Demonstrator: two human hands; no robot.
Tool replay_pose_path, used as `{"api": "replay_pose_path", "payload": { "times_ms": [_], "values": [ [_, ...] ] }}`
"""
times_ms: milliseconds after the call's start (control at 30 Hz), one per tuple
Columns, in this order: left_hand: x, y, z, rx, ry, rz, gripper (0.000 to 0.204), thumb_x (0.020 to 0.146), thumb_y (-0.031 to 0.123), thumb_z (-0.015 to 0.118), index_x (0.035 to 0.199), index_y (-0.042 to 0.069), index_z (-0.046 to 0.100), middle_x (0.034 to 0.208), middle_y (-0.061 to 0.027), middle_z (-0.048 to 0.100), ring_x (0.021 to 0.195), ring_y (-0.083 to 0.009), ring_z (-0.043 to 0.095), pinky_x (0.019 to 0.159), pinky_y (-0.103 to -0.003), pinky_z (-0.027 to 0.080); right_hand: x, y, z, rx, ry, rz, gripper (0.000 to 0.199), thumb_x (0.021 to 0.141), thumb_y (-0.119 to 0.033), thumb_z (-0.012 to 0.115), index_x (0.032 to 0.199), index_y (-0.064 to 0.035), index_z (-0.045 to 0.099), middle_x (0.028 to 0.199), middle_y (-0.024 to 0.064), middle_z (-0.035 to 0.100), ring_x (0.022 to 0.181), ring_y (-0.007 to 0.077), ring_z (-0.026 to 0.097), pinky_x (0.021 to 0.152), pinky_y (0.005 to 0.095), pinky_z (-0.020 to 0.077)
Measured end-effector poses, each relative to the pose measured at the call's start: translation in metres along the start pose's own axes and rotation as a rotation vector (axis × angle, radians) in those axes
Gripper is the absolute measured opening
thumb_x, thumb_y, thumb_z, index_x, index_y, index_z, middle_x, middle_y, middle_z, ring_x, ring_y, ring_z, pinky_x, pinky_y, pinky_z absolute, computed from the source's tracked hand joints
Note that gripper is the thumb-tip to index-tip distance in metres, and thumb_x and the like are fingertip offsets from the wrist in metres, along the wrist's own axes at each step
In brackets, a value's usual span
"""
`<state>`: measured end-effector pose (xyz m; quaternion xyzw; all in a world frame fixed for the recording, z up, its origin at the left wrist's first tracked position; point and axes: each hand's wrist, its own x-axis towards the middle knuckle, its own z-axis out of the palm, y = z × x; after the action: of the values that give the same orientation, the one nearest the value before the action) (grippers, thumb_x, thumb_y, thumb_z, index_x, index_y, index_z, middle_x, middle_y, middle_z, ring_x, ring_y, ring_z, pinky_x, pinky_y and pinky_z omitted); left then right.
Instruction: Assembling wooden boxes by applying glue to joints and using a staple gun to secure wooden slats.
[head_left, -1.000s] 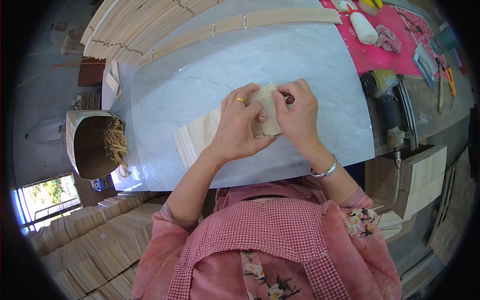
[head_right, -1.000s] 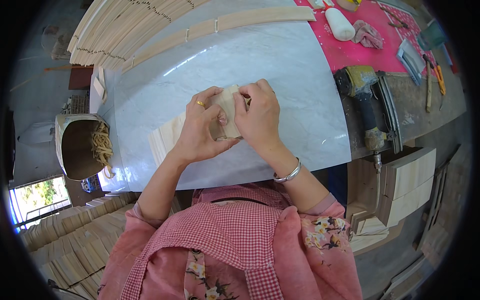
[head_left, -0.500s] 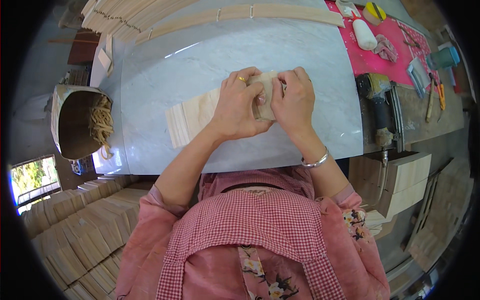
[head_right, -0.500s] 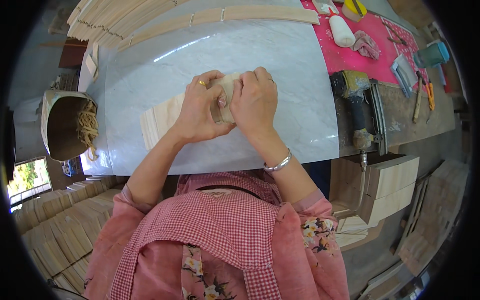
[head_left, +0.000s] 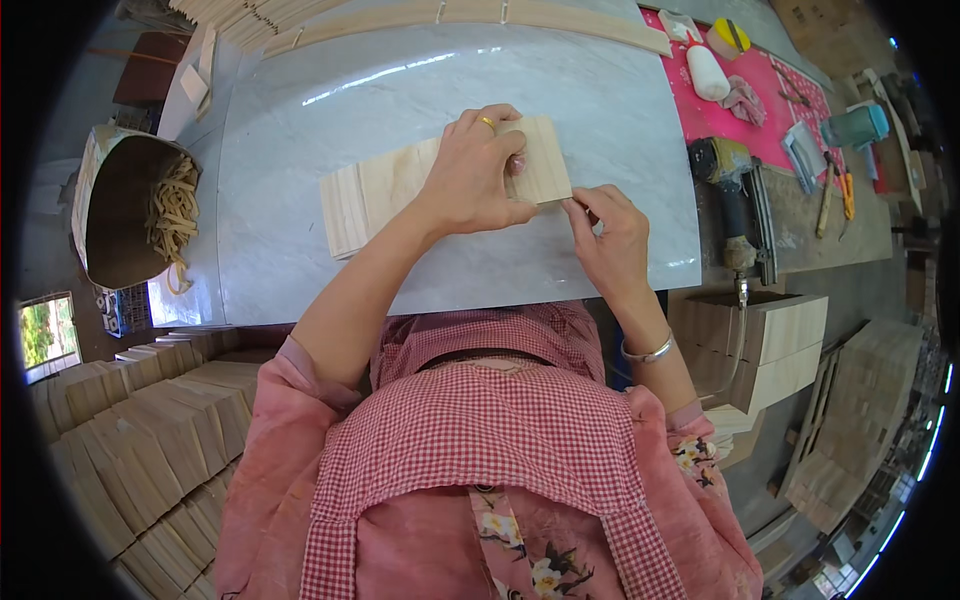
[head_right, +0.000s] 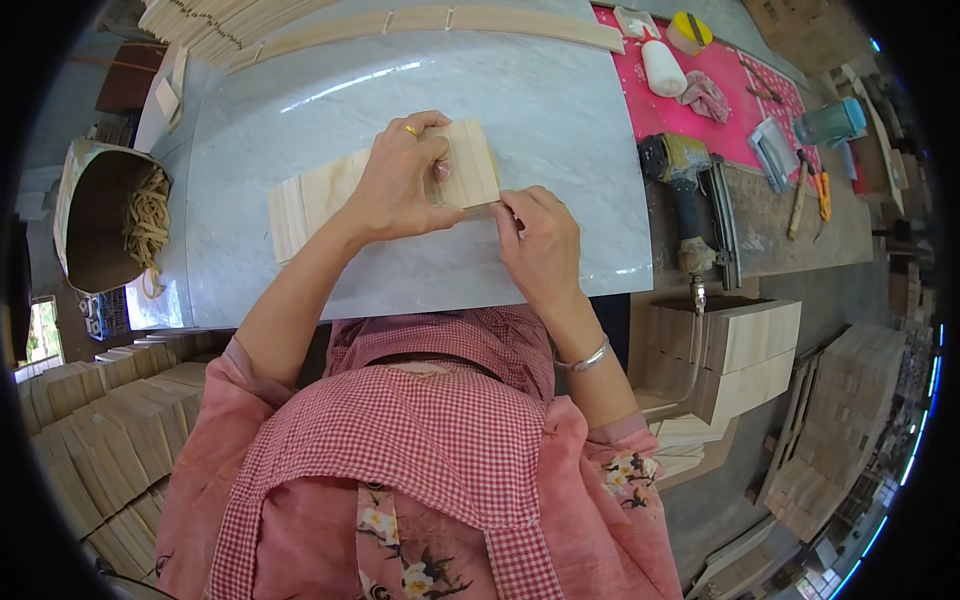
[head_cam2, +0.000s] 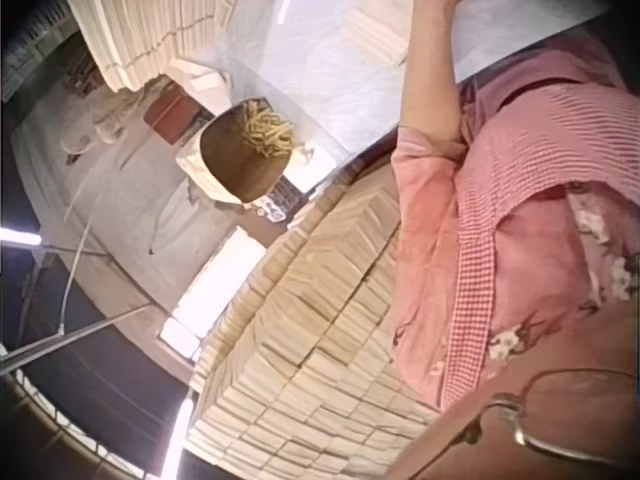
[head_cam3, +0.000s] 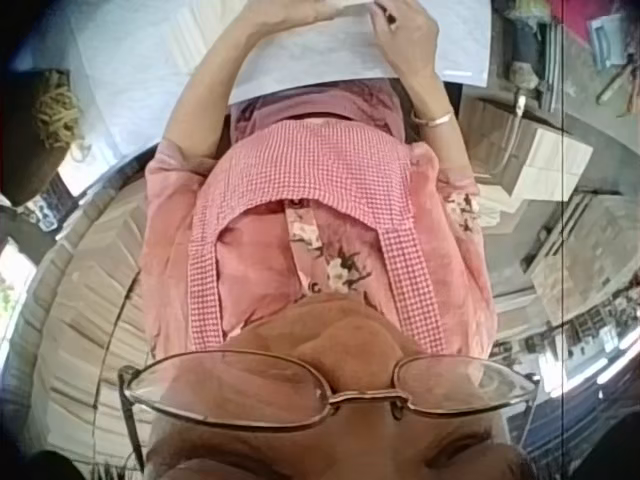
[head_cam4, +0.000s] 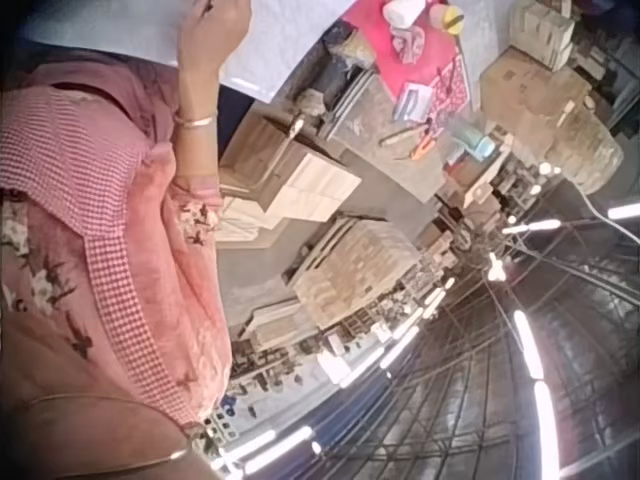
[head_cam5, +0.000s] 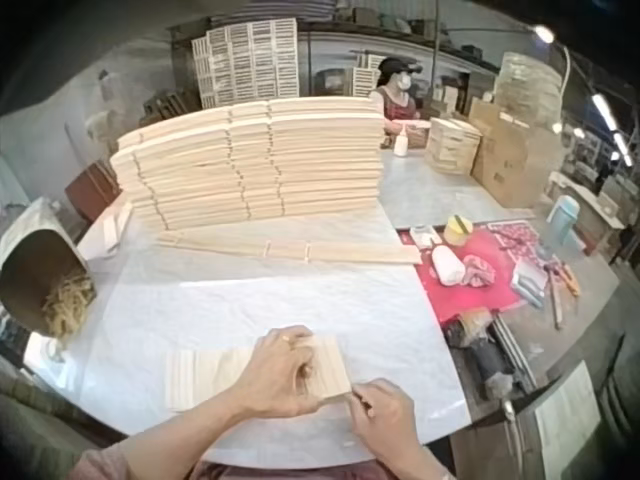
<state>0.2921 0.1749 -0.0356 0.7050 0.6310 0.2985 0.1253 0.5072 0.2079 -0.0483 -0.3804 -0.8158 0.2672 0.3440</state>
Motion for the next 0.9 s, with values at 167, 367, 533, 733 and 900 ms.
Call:
{"api": "replay_pose_path", "payload": {
  "times_ms": [167,367,533,733,900],
  "values": [
    [0.000,0.003,-0.001,-0.019,-0.014,-0.013,0.037,0.057,0.022,0.083,0.075,0.009,0.053,0.135,-0.0161,0.056,0.117,-0.0357,0.050,0.101,-0.043,0.040,0.006,0.010,-0.007,0.005,-0.062,-0.104,0.012,0.083,0.003,0.073,0.095,0.0001,0.075,0.077,0.0048,0.063,0.060,0.0149,0.050,0.055,0.0275,0.0396],
    [0.002,0.002,0.000,-0.015,-0.003,-0.005,0.037,0.057,0.024,0.083,0.074,0.009,0.054,0.135,-0.0157,0.056,0.116,-0.0354,0.049,0.101,-0.043,0.040,0.007,0.013,-0.009,-0.017,-0.085,-0.131,0.014,0.082,0.000,0.074,0.095,-0.0018,0.073,0.084,0.0068,0.066,0.069,0.0225,0.059,0.065,0.0319,0.0482],
    [-0.002,-0.002,-0.001,0.009,-0.001,-0.037,0.038,0.058,0.025,0.083,0.077,0.009,0.055,0.136,-0.0160,0.055,0.118,-0.0358,0.049,0.103,-0.043,0.040,0.014,0.051,-0.060,-0.449,0.103,-0.100,0.048,0.084,-0.014,0.076,0.129,-0.0026,0.061,0.120,0.0155,0.063,0.098,0.0316,0.064,0.085,0.0371,0.0527],
    [-0.003,-0.001,0.003,0.085,0.091,0.065,0.034,0.063,0.031,0.080,0.081,0.008,0.063,0.132,-0.0177,0.058,0.118,-0.0338,0.051,0.105,-0.042,0.037,0.008,0.145,-0.132,-0.887,0.061,0.291,0.058,0.085,-0.026,0.074,0.132,0.0029,0.057,0.119,0.0242,0.065,0.096,0.0373,0.065,0.087,0.0441,0.0531],
    [-0.004,-0.001,0.004,0.040,0.047,0.011,0.036,0.065,0.033,0.080,0.086,0.008,0.065,0.132,-0.0173,0.059,0.118,-0.0331,0.052,0.107,-0.042,0.036,0.031,0.160,-0.150,-0.856,-0.102,0.457,0.051,0.083,-0.028,0.075,0.121,0.0042,0.063,0.102,0.0249,0.069,0.085,0.0377,0.066,0.080,0.0461,0.0535]
  ]
}}
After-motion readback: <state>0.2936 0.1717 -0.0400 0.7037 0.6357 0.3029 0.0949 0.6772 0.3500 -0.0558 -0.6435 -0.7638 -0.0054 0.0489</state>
